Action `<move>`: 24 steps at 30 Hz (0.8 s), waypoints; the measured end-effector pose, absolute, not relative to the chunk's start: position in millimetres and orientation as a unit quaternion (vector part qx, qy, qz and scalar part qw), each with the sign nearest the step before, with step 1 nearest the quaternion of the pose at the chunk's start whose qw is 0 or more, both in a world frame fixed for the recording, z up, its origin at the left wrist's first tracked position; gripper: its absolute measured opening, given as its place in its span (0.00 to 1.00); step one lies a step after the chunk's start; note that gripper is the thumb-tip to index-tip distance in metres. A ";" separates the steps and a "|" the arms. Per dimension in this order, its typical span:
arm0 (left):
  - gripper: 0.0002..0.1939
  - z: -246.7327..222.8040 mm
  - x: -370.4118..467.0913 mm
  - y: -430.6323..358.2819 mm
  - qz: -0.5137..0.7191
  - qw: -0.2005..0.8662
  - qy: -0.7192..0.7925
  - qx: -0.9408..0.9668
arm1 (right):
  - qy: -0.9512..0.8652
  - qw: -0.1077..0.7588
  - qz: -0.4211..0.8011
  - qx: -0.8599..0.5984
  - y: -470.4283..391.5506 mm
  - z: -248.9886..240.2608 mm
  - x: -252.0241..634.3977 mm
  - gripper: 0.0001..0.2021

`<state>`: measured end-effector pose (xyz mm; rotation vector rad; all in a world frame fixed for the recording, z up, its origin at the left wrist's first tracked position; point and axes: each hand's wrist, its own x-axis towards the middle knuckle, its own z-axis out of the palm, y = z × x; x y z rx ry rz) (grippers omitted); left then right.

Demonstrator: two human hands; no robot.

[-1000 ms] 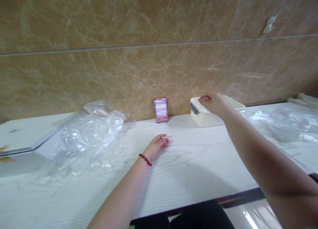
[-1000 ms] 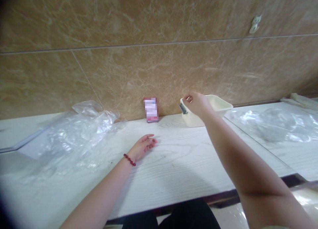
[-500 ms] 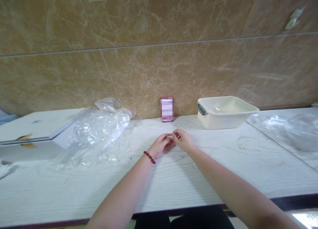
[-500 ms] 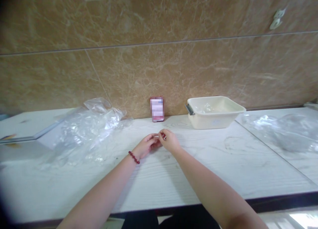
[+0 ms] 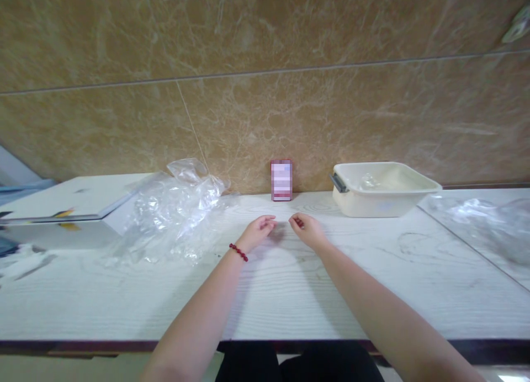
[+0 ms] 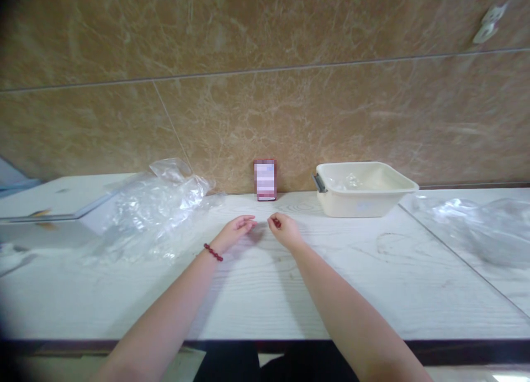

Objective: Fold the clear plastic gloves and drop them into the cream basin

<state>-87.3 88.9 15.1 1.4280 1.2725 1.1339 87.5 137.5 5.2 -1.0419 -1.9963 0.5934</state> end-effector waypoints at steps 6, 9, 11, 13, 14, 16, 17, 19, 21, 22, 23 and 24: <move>0.19 33.4 -158.1 83.4 0.259 0.107 0.697 0.660 | -0.760 0.402 0.252 -0.444 142.6 3.3 91.4 0.11; 0.21 43.3 -192.1 79.7 0.146 -0.049 0.730 0.666 | -0.757 0.400 0.254 -0.449 142.2 4.8 90.9 0.11; 0.22 47.2 -209.3 78.1 0.121 -0.145 0.736 0.650 | -0.757 0.398 0.255 -0.451 141.4 6.3 90.0 0.11; 0.23 48.5 -223.3 77.6 0.101 -0.208 0.731 0.642 | -0.757 0.394 0.259 -0.453 140.4 7.6 89.1 0.11; 0.23 48.5 -229.6 78.0 0.090 -0.228 0.726 0.643 | -0.757 0.392 0.261 -0.453 139.9 8.1 88.7 0.11; 0.22 48.1 -241.1 79.7 0.069 -0.248 0.714 0.651 | -0.756 0.390 0.262 -0.455 139.2 8.7 88.0 0.10; 0.20 48.0 -246.2 81.0 0.060 -0.251 0.709 0.656 | -0.756 0.389 0.263 -0.456 139.0 8.8 87.8 0.10; 0.17 48.9 -254.5 83.5 0.047 -0.252 0.699 0.668 | -0.754 0.390 0.267 -0.456 139.0 8.6 87.6 0.10; 0.15 51.6 -259.4 85.7 0.045 -0.249 0.687 0.681 | -0.751 0.393 0.269 -0.457 139.5 8.1 87.6 0.10; 0.14 53.9 -260.6 86.5 0.050 -0.246 0.685 0.684 | -0.750 0.394 0.270 -0.457 139.9 7.7 87.5 0.10; 0.14 56.9 -261.0 87.3 0.062 -0.240 0.686 0.684 | -0.750 0.395 0.271 -0.457 140.4 7.3 87.5 0.10; 0.13 60.6 -260.9 88.0 0.079 -0.229 0.693 0.679 | -0.750 0.395 0.274 -0.455 140.8 6.8 87.5 0.10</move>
